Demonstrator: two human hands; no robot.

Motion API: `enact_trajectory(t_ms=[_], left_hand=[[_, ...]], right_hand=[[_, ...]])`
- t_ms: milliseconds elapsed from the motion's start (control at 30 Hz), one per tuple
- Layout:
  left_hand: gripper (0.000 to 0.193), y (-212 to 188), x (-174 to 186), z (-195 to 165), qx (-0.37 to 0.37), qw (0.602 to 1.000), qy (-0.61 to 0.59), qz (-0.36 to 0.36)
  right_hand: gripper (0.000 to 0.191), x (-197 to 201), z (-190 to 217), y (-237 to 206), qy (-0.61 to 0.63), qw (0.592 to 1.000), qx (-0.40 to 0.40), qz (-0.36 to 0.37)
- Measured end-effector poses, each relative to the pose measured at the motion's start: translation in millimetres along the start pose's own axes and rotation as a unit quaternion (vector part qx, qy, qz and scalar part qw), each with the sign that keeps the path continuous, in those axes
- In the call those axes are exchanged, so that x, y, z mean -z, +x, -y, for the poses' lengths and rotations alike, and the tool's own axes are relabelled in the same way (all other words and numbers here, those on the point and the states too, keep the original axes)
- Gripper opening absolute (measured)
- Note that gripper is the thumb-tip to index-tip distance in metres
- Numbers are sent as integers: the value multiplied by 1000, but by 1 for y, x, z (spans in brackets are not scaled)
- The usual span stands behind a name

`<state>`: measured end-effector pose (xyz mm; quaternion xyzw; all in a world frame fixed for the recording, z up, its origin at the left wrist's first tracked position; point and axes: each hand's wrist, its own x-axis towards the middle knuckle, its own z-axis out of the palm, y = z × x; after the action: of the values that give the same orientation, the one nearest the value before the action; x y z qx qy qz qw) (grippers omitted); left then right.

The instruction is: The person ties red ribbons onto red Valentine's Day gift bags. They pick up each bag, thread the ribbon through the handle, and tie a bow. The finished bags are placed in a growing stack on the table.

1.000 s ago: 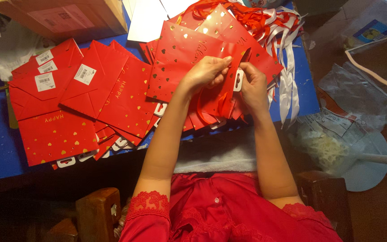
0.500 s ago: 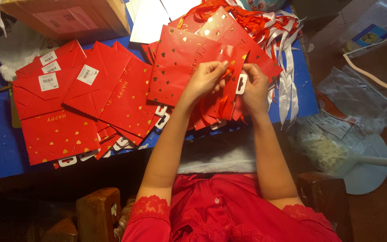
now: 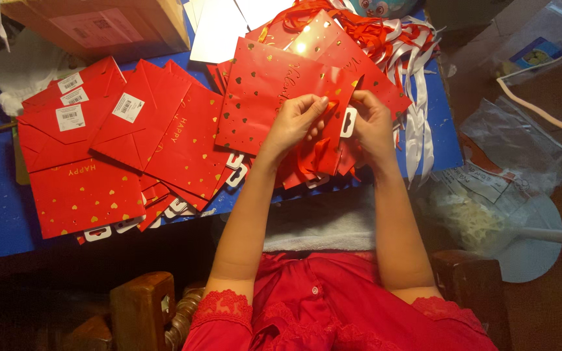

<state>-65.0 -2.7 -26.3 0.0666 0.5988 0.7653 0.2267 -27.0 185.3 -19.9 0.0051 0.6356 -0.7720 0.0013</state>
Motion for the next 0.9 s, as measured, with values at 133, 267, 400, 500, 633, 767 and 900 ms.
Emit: enact_trajectory(t_ms=[133,267,400,500,633,767,900], left_hand=[[32,-1,0,-1,-3,1000,10,0],[30,-1,3,2,-15,1000,-1,9],[28,-1,6,3,-3,1000,-16,9],[27,-1,6,3,-8,1000,-21,9],[28,-4,5,1,-19,1000,-11,9],[28,-7,4,-3,-5,1000,-24,9],[27,-9,3,-4,3,999,-36,4]], right_hand=[[11,-4,-3,1,-33,999,43,-8],[8,-3,-13,4,-69,994,85,-19],[3,-3,-18,3,-76,989,117,-58],[7,-5,-15,5,-8,990,64,-127],[12,-9,0,3,53,989,54,-124],[30,-12,11,-1,-11,997,63,-40],[21,-11,8,1,-54,997,55,-15]])
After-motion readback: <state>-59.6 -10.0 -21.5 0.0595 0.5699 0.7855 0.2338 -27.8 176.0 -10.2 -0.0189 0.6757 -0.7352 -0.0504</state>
